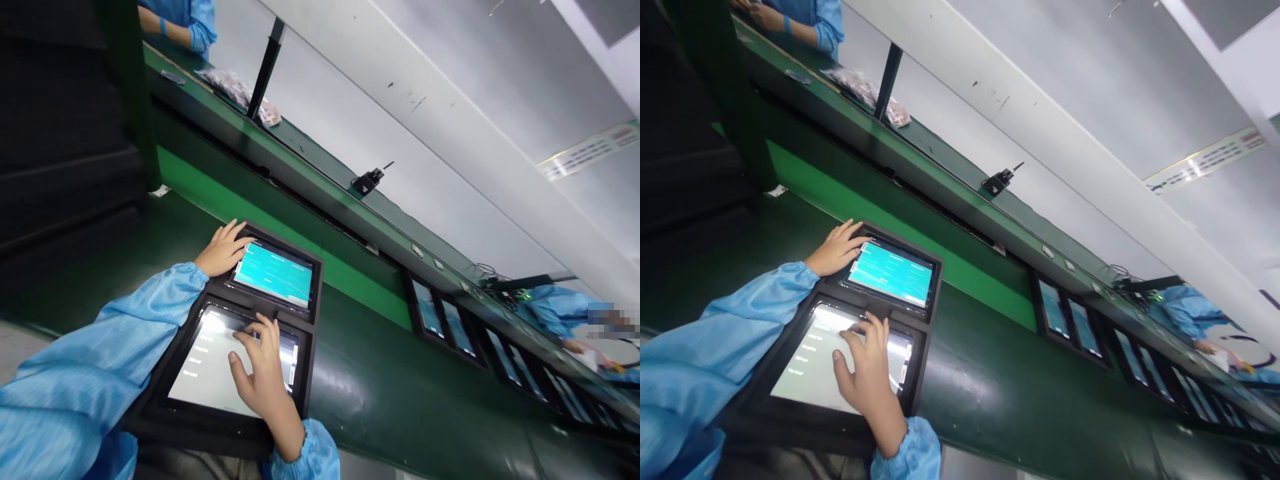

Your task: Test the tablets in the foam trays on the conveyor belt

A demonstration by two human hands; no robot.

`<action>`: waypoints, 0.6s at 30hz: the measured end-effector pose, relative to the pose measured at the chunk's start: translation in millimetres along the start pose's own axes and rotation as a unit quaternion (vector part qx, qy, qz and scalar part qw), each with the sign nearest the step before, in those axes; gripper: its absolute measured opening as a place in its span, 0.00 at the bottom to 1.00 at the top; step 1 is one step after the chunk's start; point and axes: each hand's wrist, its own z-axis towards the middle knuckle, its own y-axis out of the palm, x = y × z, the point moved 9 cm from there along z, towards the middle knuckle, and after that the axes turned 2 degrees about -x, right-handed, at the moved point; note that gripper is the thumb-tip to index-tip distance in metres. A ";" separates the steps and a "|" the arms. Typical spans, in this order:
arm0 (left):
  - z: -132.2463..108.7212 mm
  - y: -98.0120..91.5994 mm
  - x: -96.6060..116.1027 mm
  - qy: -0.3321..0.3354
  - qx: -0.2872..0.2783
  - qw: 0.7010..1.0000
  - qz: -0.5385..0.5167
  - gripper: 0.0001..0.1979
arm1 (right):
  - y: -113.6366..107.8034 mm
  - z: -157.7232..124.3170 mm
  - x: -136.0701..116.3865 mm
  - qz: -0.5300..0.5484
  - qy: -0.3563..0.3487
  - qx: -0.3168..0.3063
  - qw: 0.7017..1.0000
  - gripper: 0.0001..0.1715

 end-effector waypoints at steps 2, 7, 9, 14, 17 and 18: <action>0.1 1.0 0.4 0.005 -0.001 1.000 0.000 0.23 | -4.8 -1.2 7.3 -0.005 0.012 0.020 1.000 0.16; 1.0 3.5 0.1 0.007 -0.006 1.000 -0.003 0.22 | -15.3 -1.9 23.6 -0.007 0.046 0.055 0.997 0.17; 1.4 3.9 -0.8 0.005 -0.004 1.000 -0.004 0.21 | -15.7 -2.1 24.1 -0.007 0.047 0.056 0.997 0.18; -0.2 3.8 -4.3 -0.005 0.004 1.000 -0.019 0.22 | -15.5 -9.2 31.4 -0.021 0.047 0.057 0.997 0.16; -5.2 3.5 -7.7 -0.025 0.007 0.999 -0.038 0.26 | -32.6 -24.7 58.8 -0.027 0.100 0.117 0.988 0.18; -8.3 3.6 -8.8 -0.031 0.006 0.998 -0.046 0.27 | -38.9 -32.0 70.0 -0.024 0.121 0.137 0.983 0.19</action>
